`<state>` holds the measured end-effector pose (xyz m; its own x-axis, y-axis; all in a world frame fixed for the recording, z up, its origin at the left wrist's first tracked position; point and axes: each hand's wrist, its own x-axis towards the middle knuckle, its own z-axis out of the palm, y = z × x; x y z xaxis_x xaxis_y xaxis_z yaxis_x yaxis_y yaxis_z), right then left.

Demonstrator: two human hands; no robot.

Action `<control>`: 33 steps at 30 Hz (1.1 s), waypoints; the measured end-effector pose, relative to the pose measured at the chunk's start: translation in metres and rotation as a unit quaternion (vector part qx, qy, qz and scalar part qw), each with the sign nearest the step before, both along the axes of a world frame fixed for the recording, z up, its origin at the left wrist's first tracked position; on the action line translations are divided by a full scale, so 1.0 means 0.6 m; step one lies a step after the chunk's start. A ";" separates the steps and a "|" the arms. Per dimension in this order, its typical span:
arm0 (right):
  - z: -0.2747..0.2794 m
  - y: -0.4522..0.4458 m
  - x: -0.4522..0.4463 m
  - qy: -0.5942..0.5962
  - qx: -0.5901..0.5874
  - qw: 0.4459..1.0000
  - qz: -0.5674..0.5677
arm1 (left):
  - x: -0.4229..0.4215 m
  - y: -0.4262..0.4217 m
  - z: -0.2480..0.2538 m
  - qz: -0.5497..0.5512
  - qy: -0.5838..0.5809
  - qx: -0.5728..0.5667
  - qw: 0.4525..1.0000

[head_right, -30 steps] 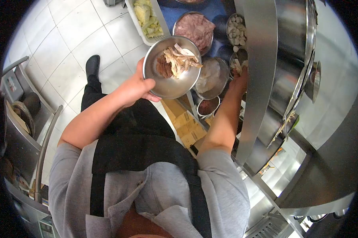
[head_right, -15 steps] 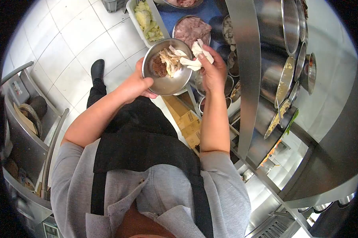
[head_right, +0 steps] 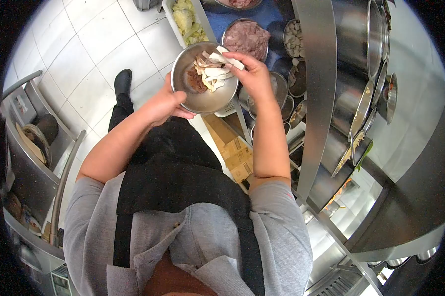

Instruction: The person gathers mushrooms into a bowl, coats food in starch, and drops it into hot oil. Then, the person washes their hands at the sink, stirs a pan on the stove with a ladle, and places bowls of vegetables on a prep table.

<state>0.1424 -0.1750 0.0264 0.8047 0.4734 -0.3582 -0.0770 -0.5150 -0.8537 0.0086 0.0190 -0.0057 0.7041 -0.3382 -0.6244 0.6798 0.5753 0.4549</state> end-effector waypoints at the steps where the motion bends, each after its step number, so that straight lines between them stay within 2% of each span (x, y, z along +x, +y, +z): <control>1: 0.005 -0.005 -0.001 0.017 0.005 1.000 -0.006 | 0.000 -0.004 0.003 0.000 -0.001 0.000 1.000; 5: 0.004 -0.016 -0.003 0.066 0.037 0.997 -0.004 | 0.006 -0.005 0.011 -0.004 0.012 -0.007 1.000; 8: 0.008 -0.014 -0.006 0.052 0.051 0.997 -0.016 | 0.007 -0.005 0.010 -0.012 0.004 -0.003 1.000; 10: 0.015 -0.011 -0.006 0.014 0.004 1.000 0.012 | 0.006 -0.005 0.005 -0.018 -0.003 0.000 1.000; 14: 0.018 -0.006 -0.002 -0.036 -0.009 0.999 0.027 | 0.010 0.005 -0.004 -0.010 -0.005 -0.019 1.000; 16: 0.018 -0.004 -0.001 -0.004 0.034 0.999 -0.036 | 0.013 0.006 -0.007 -0.012 0.002 -0.026 1.000; 19: 0.010 -0.013 0.005 -0.045 0.046 0.997 -0.030 | 0.016 0.005 -0.006 -0.012 0.006 -0.013 1.000; 28: 0.021 0.004 -0.009 -0.015 0.119 0.987 -0.108 | 0.019 0.012 -0.013 -0.028 0.014 -0.011 0.999; 33: 0.022 -0.005 -0.011 -0.029 0.110 0.987 -0.116 | 0.016 0.011 -0.020 -0.015 0.002 -0.007 1.000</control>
<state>0.1358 -0.1780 0.0398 0.9165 0.3353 -0.2183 -0.1194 -0.2917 -0.9490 0.0180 0.0254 -0.0178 0.6912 -0.3672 -0.6224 0.6983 0.5610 0.4446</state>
